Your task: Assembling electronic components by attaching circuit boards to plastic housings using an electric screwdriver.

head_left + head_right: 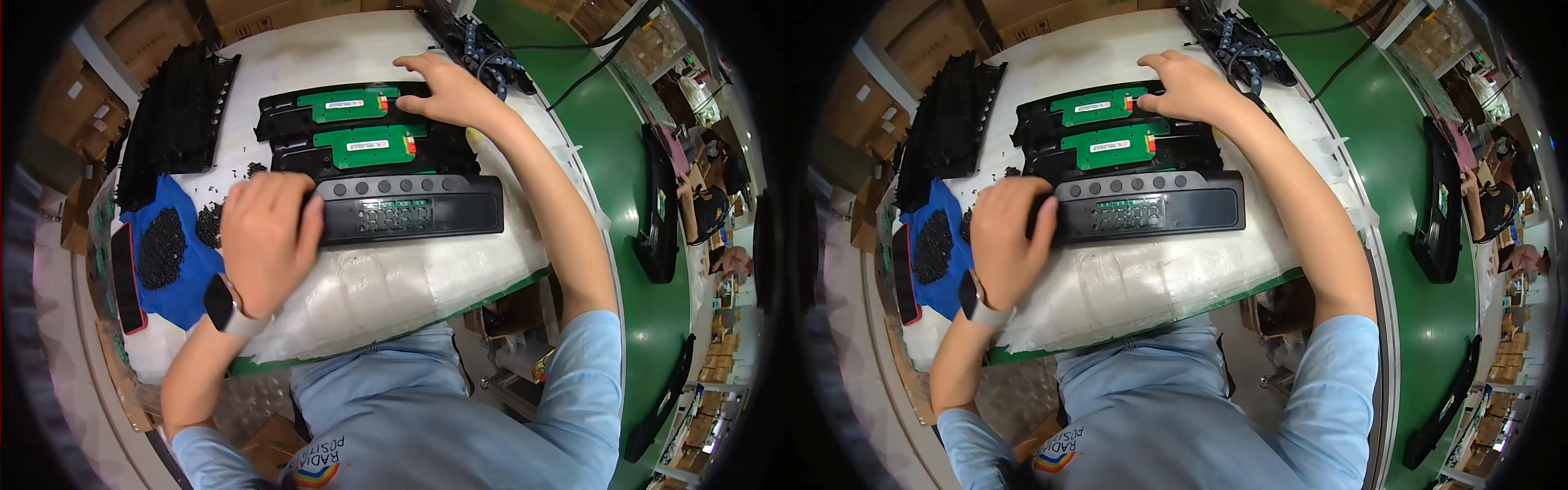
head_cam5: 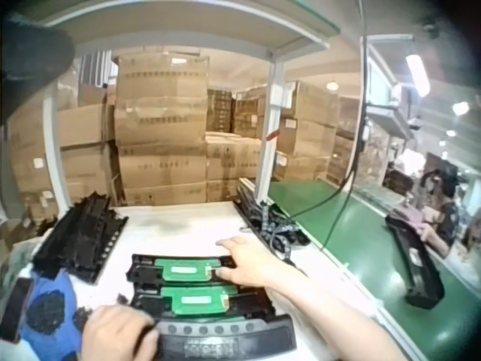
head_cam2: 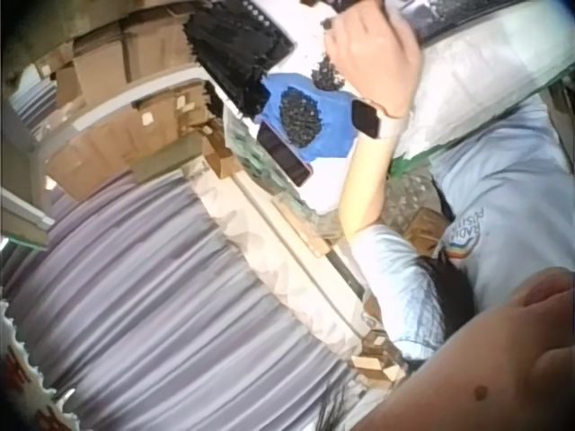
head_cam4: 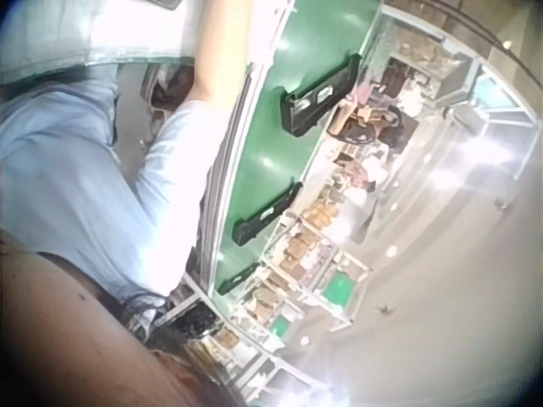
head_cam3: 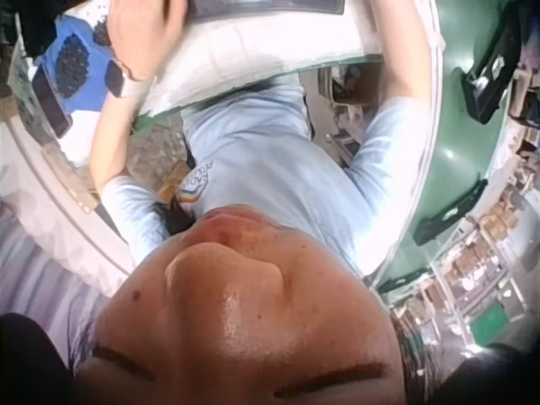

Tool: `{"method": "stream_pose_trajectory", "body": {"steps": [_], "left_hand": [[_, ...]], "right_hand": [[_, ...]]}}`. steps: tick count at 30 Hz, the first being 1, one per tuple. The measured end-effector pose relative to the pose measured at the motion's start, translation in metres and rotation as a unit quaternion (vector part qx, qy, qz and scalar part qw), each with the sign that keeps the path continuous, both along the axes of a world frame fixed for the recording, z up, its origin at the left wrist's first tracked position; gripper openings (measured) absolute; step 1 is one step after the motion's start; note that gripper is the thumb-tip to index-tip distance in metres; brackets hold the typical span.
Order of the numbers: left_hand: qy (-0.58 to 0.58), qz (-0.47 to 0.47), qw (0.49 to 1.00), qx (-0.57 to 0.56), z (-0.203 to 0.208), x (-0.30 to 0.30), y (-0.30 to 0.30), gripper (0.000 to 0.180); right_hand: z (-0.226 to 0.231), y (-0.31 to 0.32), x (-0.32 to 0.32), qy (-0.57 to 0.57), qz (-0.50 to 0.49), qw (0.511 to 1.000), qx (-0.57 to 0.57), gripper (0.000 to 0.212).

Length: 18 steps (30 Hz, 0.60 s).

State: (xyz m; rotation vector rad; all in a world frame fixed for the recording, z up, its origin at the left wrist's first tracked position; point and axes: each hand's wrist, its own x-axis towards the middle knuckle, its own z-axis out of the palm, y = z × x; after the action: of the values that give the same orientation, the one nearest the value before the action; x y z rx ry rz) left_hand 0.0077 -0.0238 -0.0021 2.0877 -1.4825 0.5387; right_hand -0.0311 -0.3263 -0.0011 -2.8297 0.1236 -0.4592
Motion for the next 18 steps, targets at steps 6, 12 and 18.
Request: {"method": "stream_pose_trajectory", "body": {"steps": [6, 12, 18], "left_hand": [[-0.018, -0.113, 0.993, 0.009, -0.004, -0.026, 0.006, 0.025], [0.191, -0.407, 0.881, 0.147, -0.034, -0.056, 0.01, 0.028], [0.197, -0.322, 0.923, 0.071, -0.037, -0.056, 0.003, 0.04]], "right_hand": [[-0.006, -0.011, 0.015, 0.049, 0.06, 0.997, -0.013, 0.062], [0.016, -0.001, -0.014, -0.041, 0.118, 0.992, -0.012, 0.027], [0.02, -0.004, -0.08, -0.011, 0.096, 0.989, 0.114, 0.029]]}}
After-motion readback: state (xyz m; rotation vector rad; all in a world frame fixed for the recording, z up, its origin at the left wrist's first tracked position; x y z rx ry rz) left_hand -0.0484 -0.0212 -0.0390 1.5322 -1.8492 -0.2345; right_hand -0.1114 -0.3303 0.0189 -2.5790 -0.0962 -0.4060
